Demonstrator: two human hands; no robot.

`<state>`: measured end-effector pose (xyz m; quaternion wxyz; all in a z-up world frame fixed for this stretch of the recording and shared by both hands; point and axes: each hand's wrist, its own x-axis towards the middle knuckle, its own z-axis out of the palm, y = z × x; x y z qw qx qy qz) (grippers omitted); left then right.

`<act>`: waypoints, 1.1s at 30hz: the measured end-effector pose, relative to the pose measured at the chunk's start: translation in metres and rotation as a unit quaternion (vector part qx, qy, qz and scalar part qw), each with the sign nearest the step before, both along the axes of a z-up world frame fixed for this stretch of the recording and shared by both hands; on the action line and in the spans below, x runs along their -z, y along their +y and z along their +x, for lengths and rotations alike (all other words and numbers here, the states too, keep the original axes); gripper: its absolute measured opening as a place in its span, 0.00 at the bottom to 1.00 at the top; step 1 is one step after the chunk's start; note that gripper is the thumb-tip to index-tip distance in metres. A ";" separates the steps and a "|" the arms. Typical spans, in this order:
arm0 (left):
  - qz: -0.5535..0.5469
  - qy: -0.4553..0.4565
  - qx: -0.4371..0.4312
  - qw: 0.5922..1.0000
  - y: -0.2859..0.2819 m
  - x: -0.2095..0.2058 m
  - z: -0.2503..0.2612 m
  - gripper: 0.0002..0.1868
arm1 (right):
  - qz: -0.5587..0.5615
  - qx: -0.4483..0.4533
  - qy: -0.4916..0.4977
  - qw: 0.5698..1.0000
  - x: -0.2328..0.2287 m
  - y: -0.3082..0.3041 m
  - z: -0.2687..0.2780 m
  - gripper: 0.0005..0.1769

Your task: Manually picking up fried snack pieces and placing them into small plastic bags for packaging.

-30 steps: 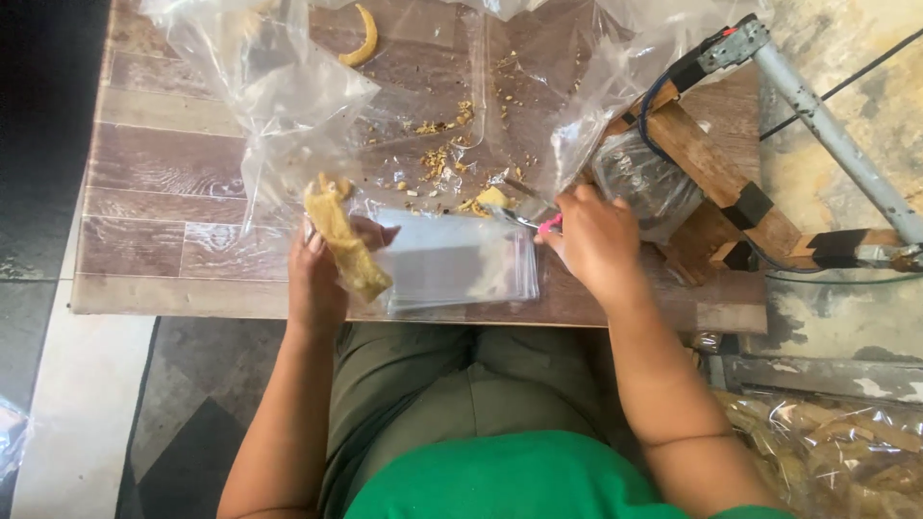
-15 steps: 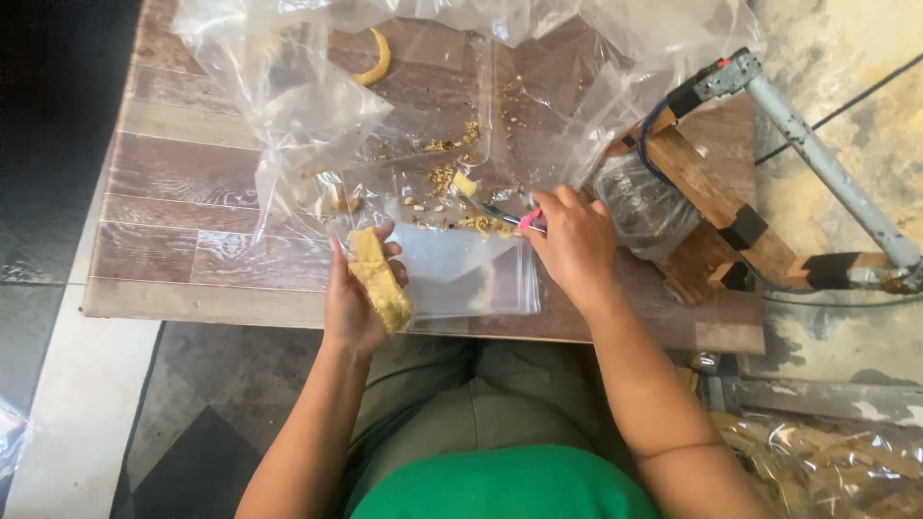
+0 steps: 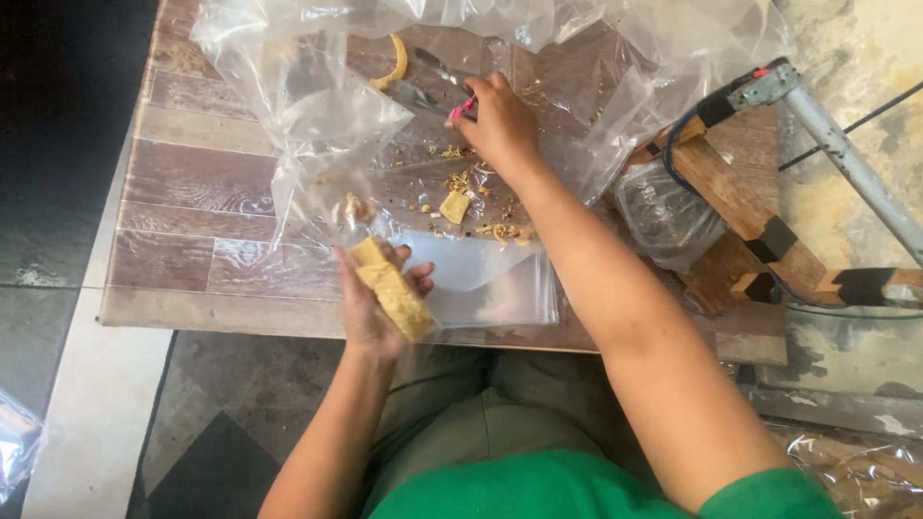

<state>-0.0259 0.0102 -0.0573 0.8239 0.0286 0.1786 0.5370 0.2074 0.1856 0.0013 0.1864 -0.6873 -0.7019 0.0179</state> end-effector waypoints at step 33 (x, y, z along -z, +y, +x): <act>0.163 0.107 0.053 0.979 0.019 0.037 0.022 0.34 | -0.272 0.123 0.256 0.920 0.007 0.172 0.021 0.31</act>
